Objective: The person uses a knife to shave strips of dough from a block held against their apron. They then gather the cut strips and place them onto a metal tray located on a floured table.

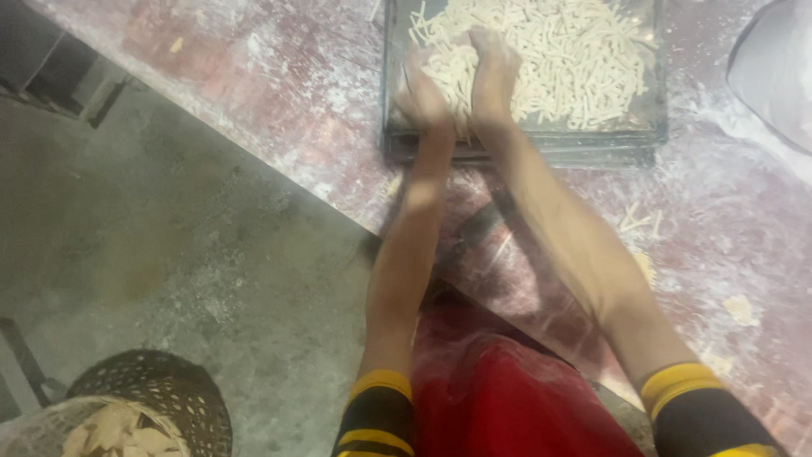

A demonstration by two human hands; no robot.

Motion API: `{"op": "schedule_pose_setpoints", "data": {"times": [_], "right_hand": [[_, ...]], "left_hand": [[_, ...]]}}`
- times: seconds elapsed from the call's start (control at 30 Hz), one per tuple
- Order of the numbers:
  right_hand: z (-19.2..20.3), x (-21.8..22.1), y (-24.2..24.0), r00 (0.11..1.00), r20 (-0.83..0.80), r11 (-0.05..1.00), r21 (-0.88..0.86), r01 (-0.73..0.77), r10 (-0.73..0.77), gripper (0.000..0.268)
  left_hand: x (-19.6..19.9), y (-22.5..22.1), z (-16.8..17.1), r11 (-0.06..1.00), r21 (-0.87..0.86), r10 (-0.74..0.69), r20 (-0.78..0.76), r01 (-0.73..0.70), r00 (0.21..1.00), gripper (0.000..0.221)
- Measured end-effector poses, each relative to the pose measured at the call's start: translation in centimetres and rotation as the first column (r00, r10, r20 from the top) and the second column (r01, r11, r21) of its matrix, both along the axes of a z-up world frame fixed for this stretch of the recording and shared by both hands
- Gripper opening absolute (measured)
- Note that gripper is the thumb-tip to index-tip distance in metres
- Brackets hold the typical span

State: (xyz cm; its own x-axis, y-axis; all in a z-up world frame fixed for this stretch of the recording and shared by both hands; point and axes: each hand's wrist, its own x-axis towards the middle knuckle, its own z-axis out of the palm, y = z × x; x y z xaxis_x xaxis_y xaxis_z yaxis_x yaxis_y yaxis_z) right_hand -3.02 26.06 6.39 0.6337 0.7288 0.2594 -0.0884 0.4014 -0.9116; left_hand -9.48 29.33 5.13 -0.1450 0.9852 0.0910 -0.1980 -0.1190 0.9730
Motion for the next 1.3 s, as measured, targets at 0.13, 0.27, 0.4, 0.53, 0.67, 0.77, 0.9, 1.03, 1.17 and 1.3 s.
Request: {"op": "schedule_pose_setpoints", "data": {"times": [0.13, 0.27, 0.4, 0.53, 0.67, 0.77, 0.9, 1.03, 1.17, 1.3], "right_hand": [[1.2, 2.5, 2.2, 0.969, 0.246, 0.997, -0.079, 0.025, -0.005, 0.028], [2.3, 3.4, 0.6, 0.995, -0.074, 0.968, -0.235, -0.087, 0.071, 0.024], [5.9, 1.9, -0.5, 0.909, 0.369, 0.874, -0.486, 0.012, 0.193, 0.031], [7.1, 0.1, -3.5, 0.457, 0.745, 0.773, -0.610, 0.172, 0.486, 0.057], [5.5, 1.1, -6.5, 0.304, 0.551, 0.426, -0.816, 0.390, 0.777, 0.049], [3.5, 2.3, -7.2, 0.327, 0.498, 0.407, -0.859, 0.309, 0.803, 0.034], [3.0, 3.3, -6.0, 0.160, 0.697, 0.708, -0.706, -0.020, 0.699, 0.019], [4.0, 3.2, -6.1, 0.628, 0.470, 0.587, -0.809, 0.027, 0.620, 0.017], [4.6, 5.3, -12.3, 0.660, 0.522, 0.498, -0.830, 0.250, 0.541, 0.021], [4.8, 7.3, -23.6, 0.679, 0.528, 0.358, -0.848, 0.390, 0.510, 0.025]], "left_hand": [[-1.2, 7.8, -4.0, 0.980, -0.129, -0.170, -0.149, 0.151, 0.974, 0.045], [-3.1, 11.8, -8.0, 0.867, 0.241, -0.425, 0.814, 0.436, 0.395, 0.037], [-2.8, 10.5, -7.7, 0.847, 0.417, -0.192, -0.336, 0.329, 0.922, 0.040], [-5.4, 7.8, -4.1, 0.894, 0.196, -0.340, -0.290, 0.403, 0.895, 0.033], [-12.7, 8.0, 0.4, 0.511, -0.074, -0.698, -0.617, 0.856, 0.364, 0.042], [-14.2, 7.8, 0.8, 0.329, -0.420, -0.648, -0.752, 0.846, -0.122, 0.013], [-10.5, 9.3, -2.0, 0.389, -0.310, -0.548, -0.835, 0.867, -0.052, 0.021], [-10.1, 10.9, -3.9, 0.455, -0.148, -0.466, -0.880, 0.878, 0.093, 0.028], [-14.7, 7.5, -1.4, 0.460, 0.023, -0.466, -0.845, 0.888, 0.263, 0.026], [-18.2, -0.3, 2.0, 0.463, -0.126, -0.732, -0.613, 0.877, 0.298, 0.016]]}}
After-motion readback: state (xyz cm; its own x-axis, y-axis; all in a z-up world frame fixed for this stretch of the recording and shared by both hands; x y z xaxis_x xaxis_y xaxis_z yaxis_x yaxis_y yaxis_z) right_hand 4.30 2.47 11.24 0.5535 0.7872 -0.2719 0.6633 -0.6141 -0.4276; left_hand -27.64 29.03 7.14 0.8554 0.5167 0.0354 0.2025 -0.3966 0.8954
